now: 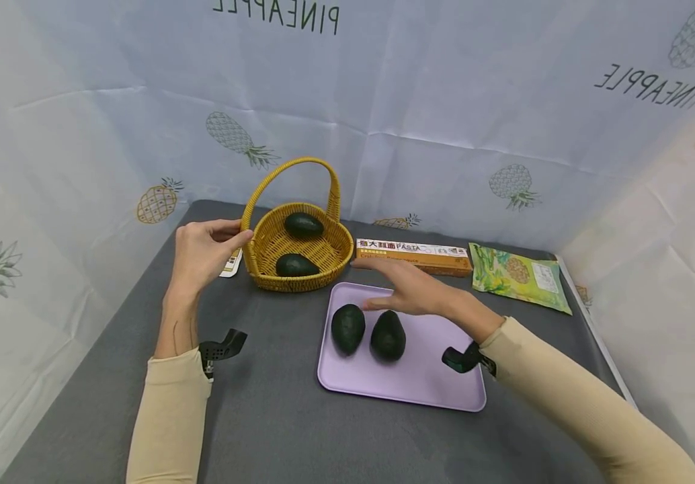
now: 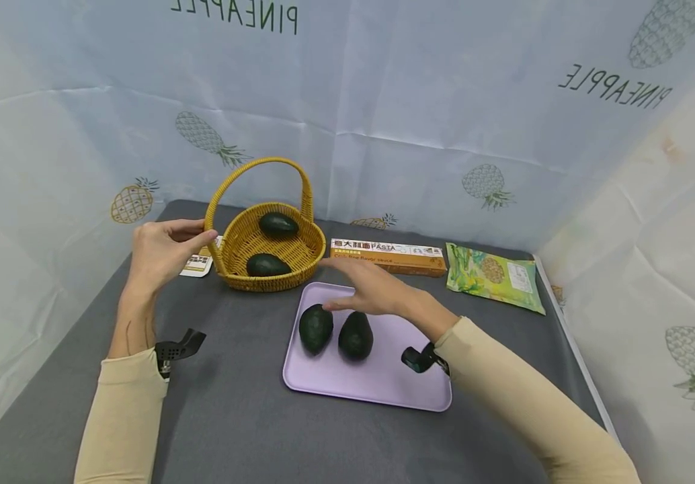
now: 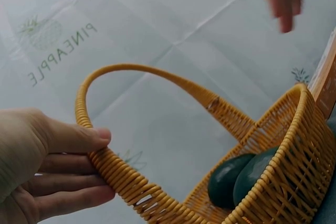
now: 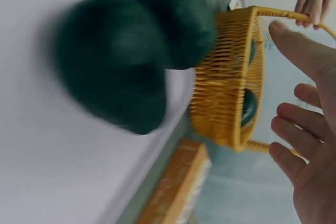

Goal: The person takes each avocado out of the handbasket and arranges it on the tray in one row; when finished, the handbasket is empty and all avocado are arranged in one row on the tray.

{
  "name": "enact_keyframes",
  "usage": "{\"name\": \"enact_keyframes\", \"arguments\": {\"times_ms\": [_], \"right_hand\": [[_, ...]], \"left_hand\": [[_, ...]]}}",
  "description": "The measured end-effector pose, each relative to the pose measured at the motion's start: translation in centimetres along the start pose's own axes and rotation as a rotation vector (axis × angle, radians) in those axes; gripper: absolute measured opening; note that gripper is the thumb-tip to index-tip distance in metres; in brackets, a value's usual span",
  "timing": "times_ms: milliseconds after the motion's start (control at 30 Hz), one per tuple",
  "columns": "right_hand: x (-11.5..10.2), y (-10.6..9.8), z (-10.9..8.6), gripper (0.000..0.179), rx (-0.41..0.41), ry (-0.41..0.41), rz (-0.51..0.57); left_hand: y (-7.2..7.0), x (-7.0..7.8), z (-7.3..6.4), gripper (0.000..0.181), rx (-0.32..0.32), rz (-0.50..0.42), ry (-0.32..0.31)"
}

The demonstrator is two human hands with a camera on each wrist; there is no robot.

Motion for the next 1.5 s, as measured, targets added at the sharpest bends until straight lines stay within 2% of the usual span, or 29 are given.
{"name": "enact_keyframes", "arguments": {"times_ms": [167, 400, 533, 667, 833, 1067, 1233, 1500], "right_hand": [[-2.7, -0.8, 4.3, 0.068, -0.06, -0.074, -0.03], [-3.7, 0.9, 9.2, 0.056, -0.189, -0.13, -0.08], [-4.1, 2.1, 11.0, 0.053, -0.262, -0.159, -0.114], [-4.3, 3.3, 12.3, 0.057, -0.333, -0.144, -0.131], [-4.4, 5.0, 13.5, 0.065, -0.394, -0.115, -0.231], [-3.7, 5.2, 15.1, 0.07, -0.351, -0.036, -0.391], [-2.7, 4.9, 15.8, 0.078, -0.309, 0.012, -0.4], [-2.1, 5.1, 16.3, 0.082, -0.297, 0.057, -0.418]], "left_hand": [[-0.2, -0.1, 0.0, 0.035, 0.001, -0.001, -0.005], [0.3, -0.1, 0.1, 0.036, -0.018, -0.001, -0.025], [0.3, -0.2, 0.0, 0.036, -0.022, -0.003, -0.032], [0.3, -0.2, 0.1, 0.036, -0.023, 0.001, -0.026], [0.1, -0.2, 0.0, 0.036, -0.019, 0.009, -0.022], [0.1, -0.2, 0.1, 0.036, -0.015, 0.002, -0.019], [0.0, -0.3, 0.1, 0.035, -0.012, -0.003, -0.027], [0.3, -0.4, 0.2, 0.034, -0.02, -0.014, -0.029]]}}
Point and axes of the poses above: each hand's wrist, its own z-axis towards the middle knuckle, its own y-axis out of the palm, x = y × z, the point moved 9 cm from there along z, towards the middle knuckle, and after that the axes turned 8 degrees about y, right-handed, at the moved point
